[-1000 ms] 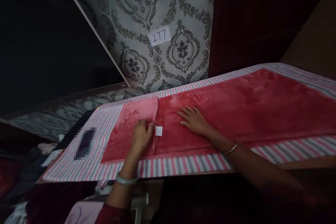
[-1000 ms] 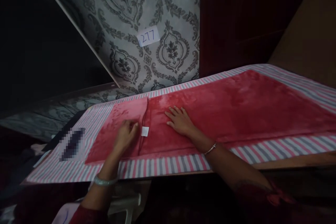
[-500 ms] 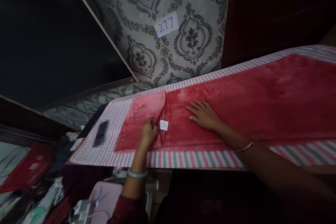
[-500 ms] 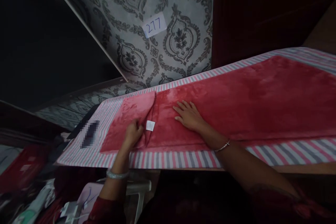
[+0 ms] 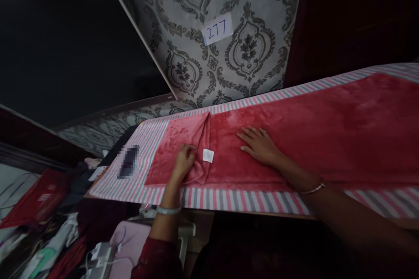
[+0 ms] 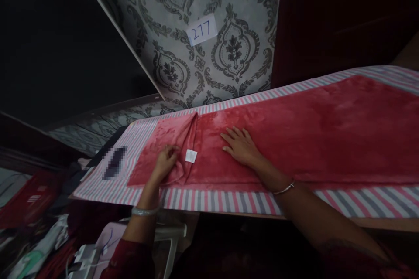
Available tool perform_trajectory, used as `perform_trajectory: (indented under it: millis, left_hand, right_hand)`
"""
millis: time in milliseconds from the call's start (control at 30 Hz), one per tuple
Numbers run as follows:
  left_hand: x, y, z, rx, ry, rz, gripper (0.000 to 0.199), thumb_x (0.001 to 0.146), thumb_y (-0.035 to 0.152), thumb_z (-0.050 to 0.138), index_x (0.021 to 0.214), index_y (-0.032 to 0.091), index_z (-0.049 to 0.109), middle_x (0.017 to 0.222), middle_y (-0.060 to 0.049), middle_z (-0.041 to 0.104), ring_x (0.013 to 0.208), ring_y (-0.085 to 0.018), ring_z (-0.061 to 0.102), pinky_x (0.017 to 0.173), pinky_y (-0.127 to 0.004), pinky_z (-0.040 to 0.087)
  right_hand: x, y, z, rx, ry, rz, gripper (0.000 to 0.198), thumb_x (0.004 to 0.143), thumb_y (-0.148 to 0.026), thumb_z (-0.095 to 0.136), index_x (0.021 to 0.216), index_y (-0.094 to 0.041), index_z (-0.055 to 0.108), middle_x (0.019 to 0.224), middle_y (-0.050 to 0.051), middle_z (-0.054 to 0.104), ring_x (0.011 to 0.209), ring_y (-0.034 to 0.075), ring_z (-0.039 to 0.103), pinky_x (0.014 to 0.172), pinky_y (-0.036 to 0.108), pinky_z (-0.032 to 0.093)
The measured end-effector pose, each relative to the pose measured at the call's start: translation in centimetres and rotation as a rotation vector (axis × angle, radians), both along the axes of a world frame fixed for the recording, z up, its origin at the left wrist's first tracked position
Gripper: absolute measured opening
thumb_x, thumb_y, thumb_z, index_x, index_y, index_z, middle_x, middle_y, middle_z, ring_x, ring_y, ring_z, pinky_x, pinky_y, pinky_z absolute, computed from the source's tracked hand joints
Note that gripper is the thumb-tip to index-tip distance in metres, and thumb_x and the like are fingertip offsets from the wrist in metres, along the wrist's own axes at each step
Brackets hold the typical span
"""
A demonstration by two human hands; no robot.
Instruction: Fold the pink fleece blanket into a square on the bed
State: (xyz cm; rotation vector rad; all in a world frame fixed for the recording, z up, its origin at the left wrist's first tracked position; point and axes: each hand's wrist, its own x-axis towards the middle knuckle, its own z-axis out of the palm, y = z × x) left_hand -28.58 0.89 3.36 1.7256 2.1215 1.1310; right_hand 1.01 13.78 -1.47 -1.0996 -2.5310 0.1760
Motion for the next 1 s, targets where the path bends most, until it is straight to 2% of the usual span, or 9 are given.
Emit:
perform_trajectory:
  millis: [167,233,300,367,467,667,767,867,1000]
  left_hand:
    - [-0.9,-0.6,1.1,-0.007,-0.232,-0.086,0.035,0.066,0.010,0.060,0.096,0.020,0.076,0.103,-0.005,0.071,0.093,-0.019,0.062,0.081,-0.028,0.049]
    - [-1.4,-1.0,1.2,-0.045,-0.401,-0.090,0.043,0.064,0.013,0.061,0.103,0.021,0.077,0.097,-0.004,0.073,0.082,-0.016,0.062,0.070,-0.024,0.048]
    - [-2.0,-1.3,1.0,-0.102,-0.599,-0.072,0.049,0.064,0.018,0.063,0.111,0.019,0.075,0.080,0.000,0.070,0.062,-0.011,0.055,0.056,-0.021,0.041]
    - [-2.6,-1.5,0.8,-0.129,-0.781,-0.058,0.055,0.063,0.022,0.066,0.117,0.017,0.074,0.068,0.002,0.066,0.050,-0.008,0.047,0.050,-0.020,0.035]
    - [-3.0,-1.7,0.6,-0.099,-0.927,-0.076,0.057,0.059,0.024,0.071,0.116,0.015,0.074,0.070,0.002,0.067,0.050,-0.007,0.048,0.052,-0.020,0.037]
    - [-2.9,-1.7,0.0,0.004,-0.896,-0.105,0.046,0.059,0.021,0.072,0.105,0.017,0.079,0.083,-0.001,0.072,0.062,-0.009,0.054,0.058,-0.019,0.040]
    - [-2.8,-1.7,-0.3,0.002,-0.890,-0.104,0.048,0.061,0.022,0.072,0.109,0.017,0.078,0.078,0.000,0.071,0.059,-0.008,0.051,0.056,-0.020,0.038]
    - [-2.8,-1.7,-0.6,0.002,-0.866,-0.093,0.048,0.063,0.022,0.070,0.111,0.017,0.077,0.080,-0.001,0.071,0.059,-0.008,0.050,0.056,-0.020,0.037]
    - [-2.7,-1.8,-0.5,-0.004,-0.853,-0.103,0.048,0.064,0.023,0.069,0.111,0.017,0.076,0.077,0.001,0.069,0.057,-0.008,0.047,0.054,-0.020,0.034]
  right_hand:
    - [-2.2,-2.8,1.6,-0.059,0.195,0.153,0.040,0.093,-0.024,0.054,0.131,-0.020,0.065,0.139,0.013,0.061,0.128,0.029,0.053,0.110,0.048,0.039]
    - [-4.0,-4.2,2.3,-0.145,0.260,0.222,0.036,0.091,-0.022,0.056,0.125,-0.020,0.067,0.127,0.012,0.066,0.115,0.026,0.059,0.101,0.041,0.045]
    - [-6.1,-5.2,2.7,-0.267,0.272,0.233,0.028,0.088,-0.020,0.059,0.114,-0.019,0.071,0.111,0.010,0.070,0.100,0.023,0.063,0.088,0.034,0.048]
    - [-8.0,-5.4,2.8,-0.399,0.262,0.197,0.019,0.084,-0.018,0.064,0.101,-0.018,0.072,0.094,0.007,0.070,0.082,0.020,0.062,0.073,0.030,0.045]
    - [-9.8,-4.9,2.6,-0.586,0.374,0.093,0.010,0.075,-0.017,0.070,0.085,-0.018,0.070,0.077,0.002,0.067,0.068,0.016,0.056,0.061,0.026,0.037]
    - [-10.9,-4.1,2.1,-0.740,0.528,0.083,0.008,0.072,-0.017,0.068,0.068,-0.019,0.061,0.068,-0.002,0.064,0.065,0.013,0.057,0.060,0.023,0.039]
    - [-10.8,-4.3,2.4,-0.796,0.543,0.090,0.009,0.073,-0.020,0.065,0.069,-0.020,0.057,0.061,-0.004,0.061,0.058,0.012,0.055,0.055,0.021,0.040]
    - [-10.7,-4.7,3.0,-0.945,0.577,0.089,0.010,0.077,-0.024,0.063,0.072,-0.021,0.054,0.054,-0.006,0.055,0.046,0.010,0.049,0.045,0.020,0.035]
    - [-10.8,-5.4,3.5,-1.065,0.748,0.095,0.011,0.076,-0.025,0.064,0.079,-0.021,0.054,0.059,-0.006,0.060,0.046,0.009,0.051,0.042,0.018,0.036]
